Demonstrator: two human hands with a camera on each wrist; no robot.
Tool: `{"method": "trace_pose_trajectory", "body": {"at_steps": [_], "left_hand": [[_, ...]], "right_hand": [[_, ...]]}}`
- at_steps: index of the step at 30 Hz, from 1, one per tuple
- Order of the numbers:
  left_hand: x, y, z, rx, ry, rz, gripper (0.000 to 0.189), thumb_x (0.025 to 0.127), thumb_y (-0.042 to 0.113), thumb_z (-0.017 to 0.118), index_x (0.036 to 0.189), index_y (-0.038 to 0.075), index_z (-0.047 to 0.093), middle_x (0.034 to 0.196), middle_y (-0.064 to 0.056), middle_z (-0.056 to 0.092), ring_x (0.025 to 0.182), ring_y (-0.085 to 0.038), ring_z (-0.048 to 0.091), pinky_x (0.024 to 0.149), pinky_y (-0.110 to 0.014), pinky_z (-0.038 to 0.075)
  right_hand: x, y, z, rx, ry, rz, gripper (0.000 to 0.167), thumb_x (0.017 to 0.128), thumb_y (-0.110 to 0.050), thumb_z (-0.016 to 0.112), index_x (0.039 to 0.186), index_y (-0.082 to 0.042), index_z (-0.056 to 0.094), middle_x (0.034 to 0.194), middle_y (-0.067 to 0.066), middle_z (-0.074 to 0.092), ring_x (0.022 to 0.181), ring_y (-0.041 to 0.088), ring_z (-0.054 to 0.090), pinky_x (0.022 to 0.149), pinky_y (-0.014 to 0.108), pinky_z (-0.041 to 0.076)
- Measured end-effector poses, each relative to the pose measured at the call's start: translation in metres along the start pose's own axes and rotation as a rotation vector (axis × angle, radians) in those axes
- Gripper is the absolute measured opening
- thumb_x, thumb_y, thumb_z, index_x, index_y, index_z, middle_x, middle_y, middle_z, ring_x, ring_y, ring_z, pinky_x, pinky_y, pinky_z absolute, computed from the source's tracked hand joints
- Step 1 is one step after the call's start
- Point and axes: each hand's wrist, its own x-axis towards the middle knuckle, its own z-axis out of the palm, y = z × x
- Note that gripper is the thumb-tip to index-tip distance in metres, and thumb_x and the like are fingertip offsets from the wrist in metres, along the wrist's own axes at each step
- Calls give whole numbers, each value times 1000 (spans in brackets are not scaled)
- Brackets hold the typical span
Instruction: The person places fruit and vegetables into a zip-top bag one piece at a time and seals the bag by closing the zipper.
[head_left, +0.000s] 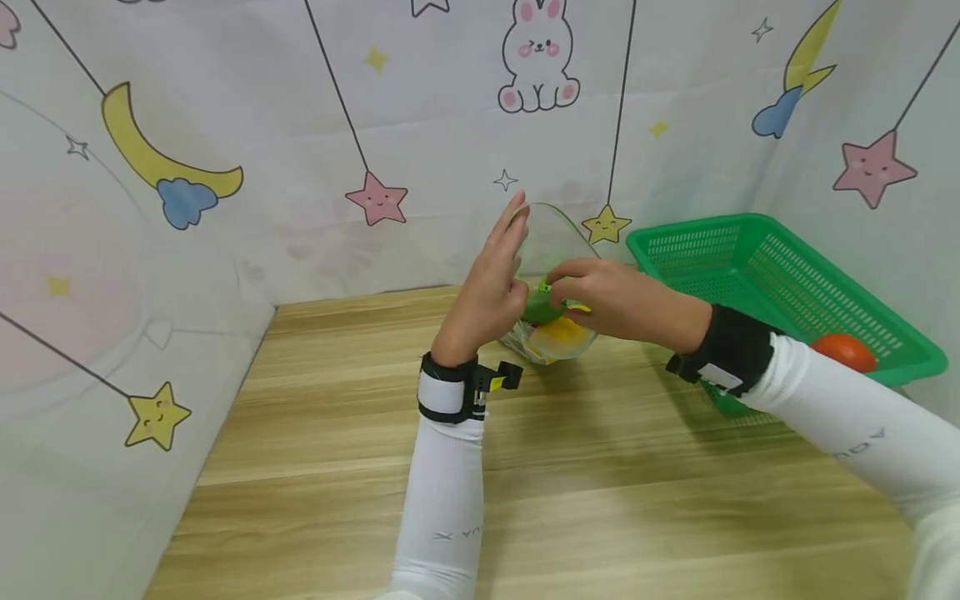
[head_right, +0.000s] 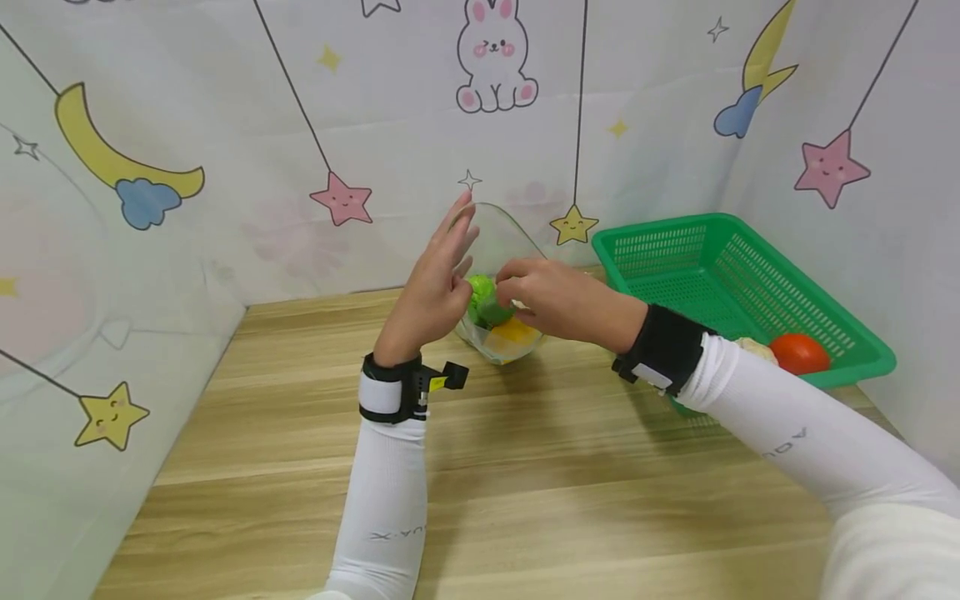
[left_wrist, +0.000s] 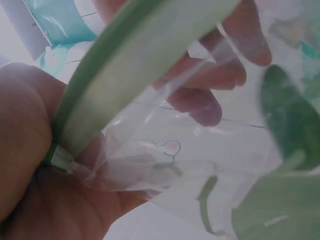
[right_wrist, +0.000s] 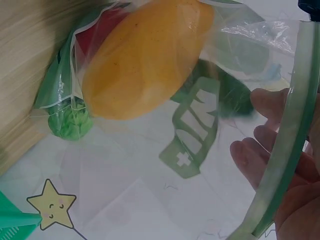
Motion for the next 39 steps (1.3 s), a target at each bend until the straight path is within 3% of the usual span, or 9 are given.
{"method": "trace_pose_trajectory", "body": {"at_steps": [7,14,23,29,36,39], "left_hand": [[1,0,-1,-4,-3,-9,83,81,-24,37,159,0,22,172,-2,3,153,-26,29,115,-40,43],[1,1,-1,-11,2,-5,83,82,-24,37,160,1,22,172,0,2,154,-26,29,115,-37,41],[0,1,1,10,10,11,83,81,-24,37,159,0,23,172,-2,2,154,-24,28,110,-33,47],[1,1,0,-4,10,13,84,80,-25,36,159,0,22,172,-3,2,154,-25,29,110,-32,47],[1,1,2,4,10,15,84,81,-25,37,159,-1,22,172,-5,3,154,-24,29,87,-26,58],[1,2,2,1,8,21,84,80,-25,37,159,-1,22,172,-5,3,154,-24,29,95,-27,56]], "right_hand": [[-4,-3,-13,37,16,28,19,82,-3,80,100,-5,74,117,15,69,98,29,70,79,38,61],[-15,0,-43,42,147,49,21,79,0,82,97,-6,73,112,12,72,89,26,71,71,38,60],[-35,27,-85,-38,248,220,21,81,-3,81,101,-6,75,109,10,74,80,24,75,68,36,60],[-54,60,-95,-58,179,341,24,86,-8,77,110,-5,72,108,13,74,93,30,73,73,45,61],[-79,95,-84,-39,12,461,29,90,-13,74,117,-3,69,110,21,74,95,37,73,73,49,62],[-87,104,-79,-29,-67,503,33,91,-16,73,120,-3,67,114,22,73,100,39,72,78,51,61]]}}
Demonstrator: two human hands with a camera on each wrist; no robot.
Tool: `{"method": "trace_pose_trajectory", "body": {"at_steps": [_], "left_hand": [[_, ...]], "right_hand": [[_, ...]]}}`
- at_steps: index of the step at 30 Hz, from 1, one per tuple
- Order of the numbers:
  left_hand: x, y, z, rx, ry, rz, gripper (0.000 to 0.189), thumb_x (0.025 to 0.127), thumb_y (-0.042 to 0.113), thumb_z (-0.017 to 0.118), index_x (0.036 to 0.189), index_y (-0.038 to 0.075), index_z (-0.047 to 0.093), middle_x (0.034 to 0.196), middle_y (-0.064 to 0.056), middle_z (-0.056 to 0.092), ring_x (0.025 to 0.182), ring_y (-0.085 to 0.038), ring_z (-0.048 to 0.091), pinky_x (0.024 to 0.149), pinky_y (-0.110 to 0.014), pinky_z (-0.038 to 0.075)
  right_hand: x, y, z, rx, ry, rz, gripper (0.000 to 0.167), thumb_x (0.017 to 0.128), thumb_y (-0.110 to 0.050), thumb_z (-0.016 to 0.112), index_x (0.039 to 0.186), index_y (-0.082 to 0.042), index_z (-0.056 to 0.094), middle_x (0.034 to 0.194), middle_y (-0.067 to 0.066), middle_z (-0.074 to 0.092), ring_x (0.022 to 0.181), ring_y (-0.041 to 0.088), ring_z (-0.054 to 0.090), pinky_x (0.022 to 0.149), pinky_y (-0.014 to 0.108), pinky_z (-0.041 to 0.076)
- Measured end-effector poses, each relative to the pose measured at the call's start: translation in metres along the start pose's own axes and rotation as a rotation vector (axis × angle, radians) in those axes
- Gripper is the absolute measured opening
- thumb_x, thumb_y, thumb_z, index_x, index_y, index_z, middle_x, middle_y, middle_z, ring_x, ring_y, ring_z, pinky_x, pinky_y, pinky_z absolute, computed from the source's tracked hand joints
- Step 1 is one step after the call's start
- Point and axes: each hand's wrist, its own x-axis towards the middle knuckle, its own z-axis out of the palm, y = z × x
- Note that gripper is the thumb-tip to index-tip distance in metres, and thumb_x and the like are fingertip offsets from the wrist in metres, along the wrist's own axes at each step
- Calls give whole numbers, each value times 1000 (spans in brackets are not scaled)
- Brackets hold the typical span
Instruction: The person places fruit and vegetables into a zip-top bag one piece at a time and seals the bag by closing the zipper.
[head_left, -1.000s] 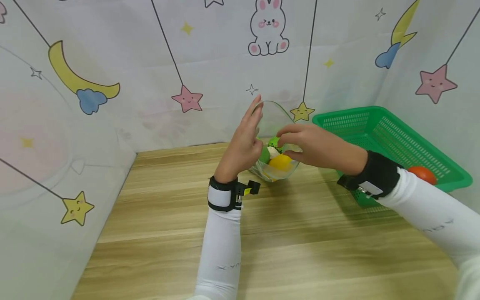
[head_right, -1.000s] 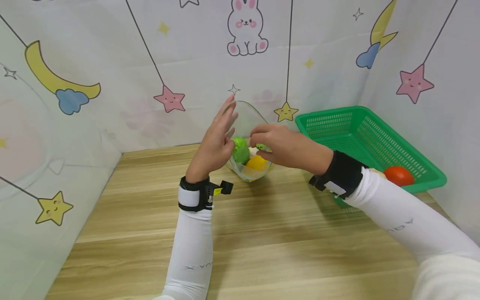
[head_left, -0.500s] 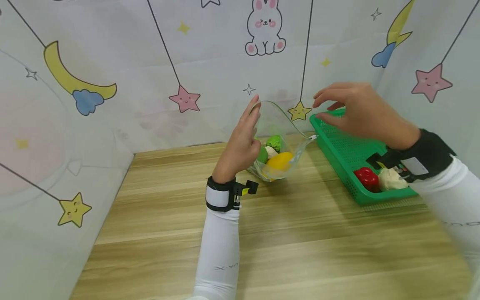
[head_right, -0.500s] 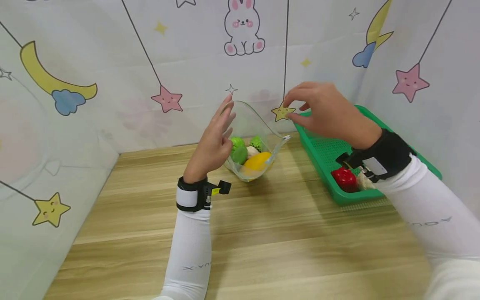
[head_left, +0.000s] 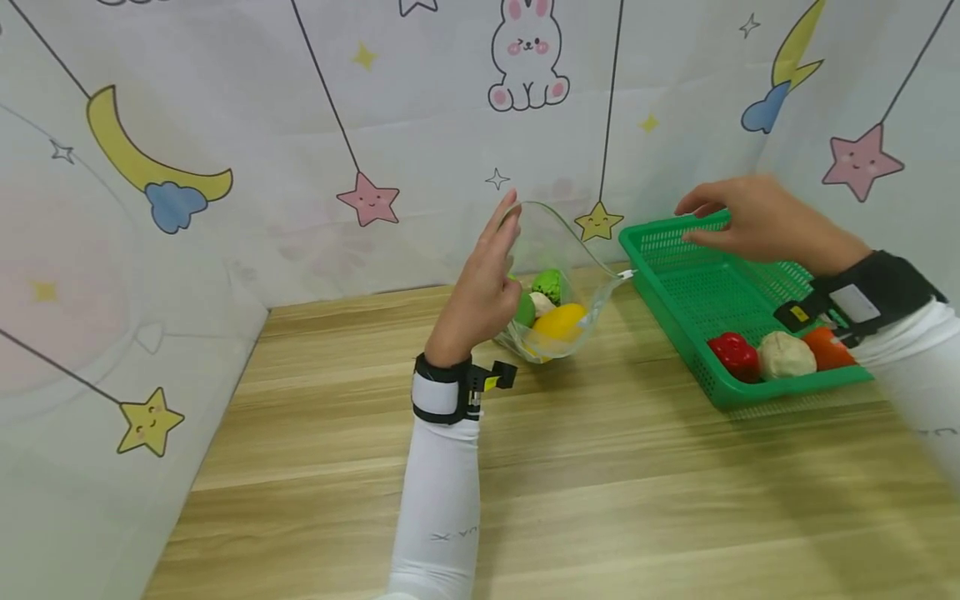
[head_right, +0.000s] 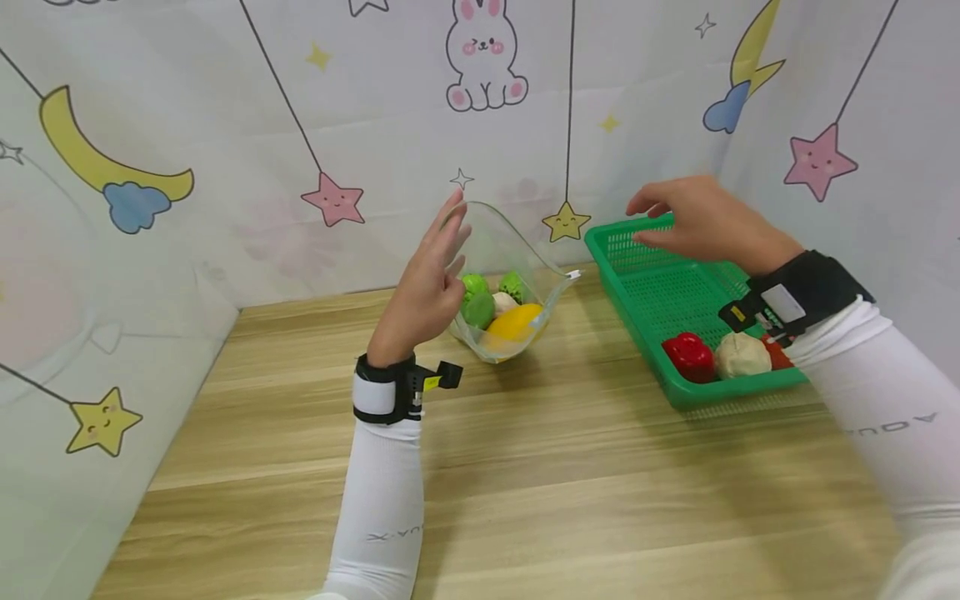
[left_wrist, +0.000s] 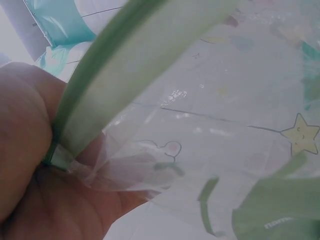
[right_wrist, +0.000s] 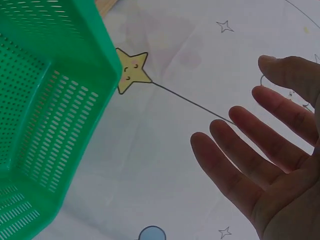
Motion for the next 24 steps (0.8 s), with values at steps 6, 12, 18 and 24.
{"method": "trace_pose_trajectory", "body": {"at_steps": [6,12,18,24], "left_hand": [[0,-2,0,-1,2,6,84,80,-25,36,159,0,22,172,-3,2,154,-23,27,109,-32,48],[0,-3,0,1,3,4,85,79,-26,36,159,0,22,172,-3,2,154,-24,28,109,-31,48],[-1,-2,-1,-24,3,-12,85,80,-25,35,160,0,21,172,-5,3,154,-25,28,116,-36,40],[-1,-2,0,-31,-2,-11,84,81,-24,35,160,1,21,172,0,1,155,-22,26,117,-40,39]], "right_hand": [[-3,15,13,18,-99,21,37,92,-19,72,124,-1,65,119,21,72,106,39,70,85,54,58],[-8,26,34,41,-232,-3,36,90,-18,75,122,-6,68,122,16,70,108,39,68,89,54,57],[-18,35,54,89,-441,-20,41,87,-24,78,124,-10,67,129,17,66,111,42,66,89,53,56],[-29,38,70,133,-629,-10,54,87,-22,75,134,-1,60,133,25,61,114,48,62,89,53,56]]}}
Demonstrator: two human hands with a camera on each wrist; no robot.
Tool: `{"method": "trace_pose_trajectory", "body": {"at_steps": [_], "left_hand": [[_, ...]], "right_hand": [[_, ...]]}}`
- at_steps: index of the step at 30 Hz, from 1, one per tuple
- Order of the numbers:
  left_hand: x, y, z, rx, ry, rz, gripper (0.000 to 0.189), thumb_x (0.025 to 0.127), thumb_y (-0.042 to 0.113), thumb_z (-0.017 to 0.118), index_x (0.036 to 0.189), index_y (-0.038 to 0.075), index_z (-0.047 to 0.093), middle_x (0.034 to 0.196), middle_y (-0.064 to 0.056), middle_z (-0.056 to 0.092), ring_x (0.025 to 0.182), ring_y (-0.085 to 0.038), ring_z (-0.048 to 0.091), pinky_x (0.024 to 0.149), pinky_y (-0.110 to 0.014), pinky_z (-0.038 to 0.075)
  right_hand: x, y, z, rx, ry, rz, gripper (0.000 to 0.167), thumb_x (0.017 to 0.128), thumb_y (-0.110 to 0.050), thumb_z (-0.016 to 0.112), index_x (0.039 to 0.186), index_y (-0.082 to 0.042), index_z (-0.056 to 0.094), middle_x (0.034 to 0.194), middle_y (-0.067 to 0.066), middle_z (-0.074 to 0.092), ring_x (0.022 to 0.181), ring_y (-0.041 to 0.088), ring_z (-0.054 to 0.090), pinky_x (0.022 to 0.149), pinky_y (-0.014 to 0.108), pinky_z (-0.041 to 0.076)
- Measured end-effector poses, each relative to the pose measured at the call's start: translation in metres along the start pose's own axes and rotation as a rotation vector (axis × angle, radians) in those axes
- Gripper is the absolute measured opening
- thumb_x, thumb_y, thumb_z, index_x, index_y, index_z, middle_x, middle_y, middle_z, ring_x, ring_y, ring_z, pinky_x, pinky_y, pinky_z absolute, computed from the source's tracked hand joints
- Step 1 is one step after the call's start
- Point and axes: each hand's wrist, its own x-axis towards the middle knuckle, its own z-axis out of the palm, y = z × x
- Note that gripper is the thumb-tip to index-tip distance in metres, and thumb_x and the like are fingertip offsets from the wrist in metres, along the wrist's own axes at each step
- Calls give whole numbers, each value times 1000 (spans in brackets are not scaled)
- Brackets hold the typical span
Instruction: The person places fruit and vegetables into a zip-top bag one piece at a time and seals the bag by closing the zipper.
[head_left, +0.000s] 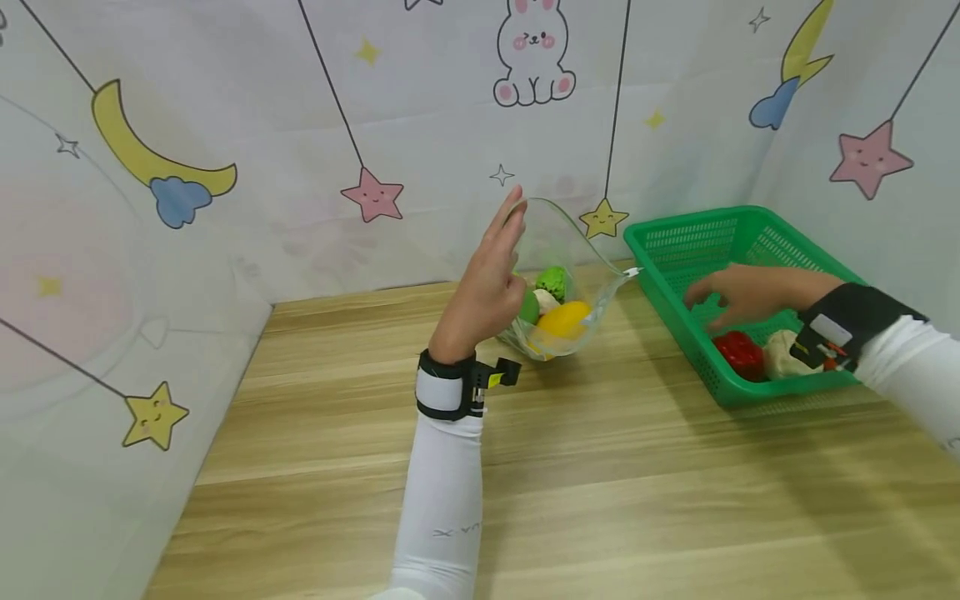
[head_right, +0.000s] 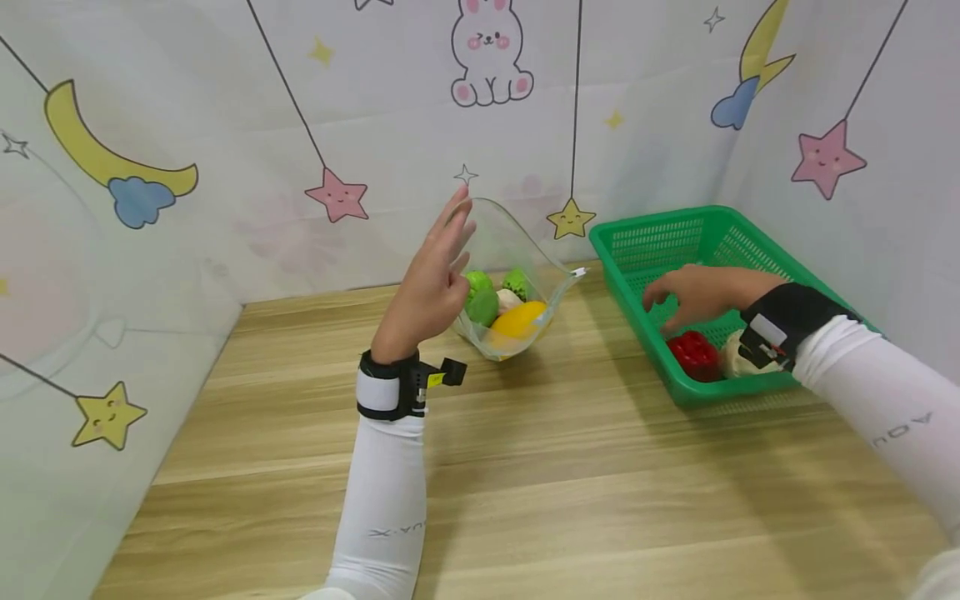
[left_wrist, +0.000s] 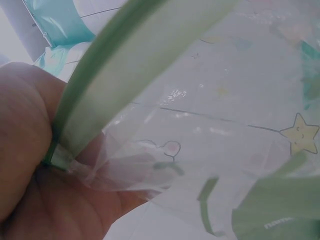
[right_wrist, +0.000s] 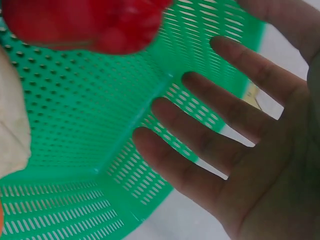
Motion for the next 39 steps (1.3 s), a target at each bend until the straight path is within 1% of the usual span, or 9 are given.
{"method": "trace_pose_trajectory", "body": {"at_steps": [4,6,8,11,13,19,26,31,39], "left_hand": [[0,0,-1,9,7,5,84,80,-24,35,159,0,22,172,-3,3,154,-23,27,116,-42,41],[0,0,-1,12,7,6,84,80,-24,35,159,0,22,172,-4,3,154,-24,27,115,-42,41],[0,1,-2,12,5,5,84,80,-24,35,159,0,22,172,-6,3,154,-24,27,115,-43,41],[0,1,-2,15,6,4,84,80,-25,35,159,-1,22,172,-7,4,154,-27,28,115,-41,41],[0,1,-2,16,8,0,84,80,-25,36,159,-1,22,172,-6,4,154,-26,28,115,-39,42],[0,0,0,-9,-4,0,85,79,-26,34,159,-1,22,172,-1,1,155,-24,27,115,-34,40],[0,0,1,-30,-4,-19,86,79,-26,34,160,1,20,172,2,0,155,-23,26,116,-43,39],[1,0,1,-9,-2,-20,86,79,-26,34,160,1,21,172,2,0,155,-22,25,116,-42,40],[0,0,1,-29,-13,-26,86,80,-26,34,160,1,21,172,2,-1,155,-20,26,116,-36,39]], "right_hand": [[1,-1,8,16,-96,49,72,81,-15,74,142,12,46,134,29,59,121,50,57,84,47,56],[2,-2,11,15,-140,70,78,80,-14,74,144,16,40,134,31,58,117,45,60,78,41,53],[3,-3,12,35,-187,94,83,80,-12,74,146,17,34,135,34,56,99,34,64,69,36,49],[5,-4,13,81,-243,133,86,79,-10,72,149,17,29,135,37,54,69,19,54,57,32,43],[5,-3,16,90,-257,154,86,79,-10,72,149,16,29,132,35,56,67,16,52,54,31,46],[3,-2,29,71,-218,224,79,77,-7,73,144,14,37,124,29,60,98,33,61,58,35,57],[5,0,33,54,-225,290,84,75,-3,70,150,11,33,146,43,38,104,39,54,61,36,55],[8,3,31,-10,-212,230,82,75,-10,77,145,12,41,140,40,47,108,40,56,70,39,55],[7,3,30,11,-228,239,69,80,-16,75,138,9,49,133,34,54,108,40,58,71,42,56]]}}
